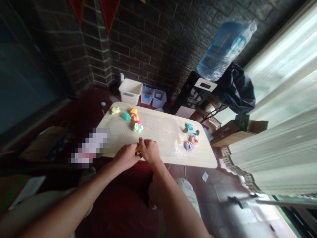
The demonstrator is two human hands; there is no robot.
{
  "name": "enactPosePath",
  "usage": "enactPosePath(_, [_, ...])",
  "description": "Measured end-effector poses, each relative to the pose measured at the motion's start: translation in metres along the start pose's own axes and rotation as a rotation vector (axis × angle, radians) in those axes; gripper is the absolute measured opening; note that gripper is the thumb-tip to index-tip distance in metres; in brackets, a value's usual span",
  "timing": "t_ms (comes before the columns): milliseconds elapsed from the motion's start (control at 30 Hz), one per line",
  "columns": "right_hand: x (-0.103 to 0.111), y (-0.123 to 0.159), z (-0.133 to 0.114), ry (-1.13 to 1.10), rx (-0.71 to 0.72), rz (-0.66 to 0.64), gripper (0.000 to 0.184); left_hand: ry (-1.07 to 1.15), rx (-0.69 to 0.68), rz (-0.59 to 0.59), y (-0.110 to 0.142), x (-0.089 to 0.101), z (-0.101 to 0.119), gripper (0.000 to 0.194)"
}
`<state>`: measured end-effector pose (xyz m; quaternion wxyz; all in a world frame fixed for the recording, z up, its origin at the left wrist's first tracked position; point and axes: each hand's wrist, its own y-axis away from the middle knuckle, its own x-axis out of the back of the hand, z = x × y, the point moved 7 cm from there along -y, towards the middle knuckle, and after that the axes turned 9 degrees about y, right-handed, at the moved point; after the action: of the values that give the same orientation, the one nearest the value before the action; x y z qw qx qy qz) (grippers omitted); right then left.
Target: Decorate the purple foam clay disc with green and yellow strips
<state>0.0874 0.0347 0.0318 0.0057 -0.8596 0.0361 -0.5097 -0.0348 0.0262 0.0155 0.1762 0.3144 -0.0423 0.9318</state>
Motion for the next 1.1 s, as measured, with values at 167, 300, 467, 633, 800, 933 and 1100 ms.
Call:
enactPosePath(167, [0.003, 0.002, 0.006, -0.074, 0.039, 0.02, 0.064, 0.015, -0.063, 0.0, 0.004, -0.003, 0.01, 0.011])
enactPosePath(300, [0.002, -0.005, 0.005, -0.145, 0.054, 0.038, 0.064, 0.014, -0.085, 0.013, 0.0, 0.003, 0.007, 0.015])
enactPosePath(467, [0.009, -0.018, 0.003, -0.191, 0.008, 0.09, 0.064, 0.063, -0.147, 0.035, -0.004, 0.017, 0.012, 0.026])
enactPosePath(633, [0.016, -0.027, 0.003, -0.267, -0.062, 0.106, 0.067, 0.205, -0.227, 0.116, -0.002, 0.046, 0.013, 0.021])
enactPosePath(800, [0.012, -0.025, 0.006, -0.413, -0.106, 0.081, 0.068, 0.386, -0.233, 0.349, 0.004, 0.082, -0.001, 0.029])
enactPosePath(933, [0.008, -0.023, 0.005, -0.579, -0.112, 0.056, 0.069, 0.472, -0.23, 0.486, 0.001, 0.103, -0.011, 0.032])
enactPosePath(1100, [0.009, -0.019, -0.003, -0.777, -0.085, 0.048, 0.065, 0.479, -0.245, 0.528, -0.008, 0.123, -0.009, 0.03])
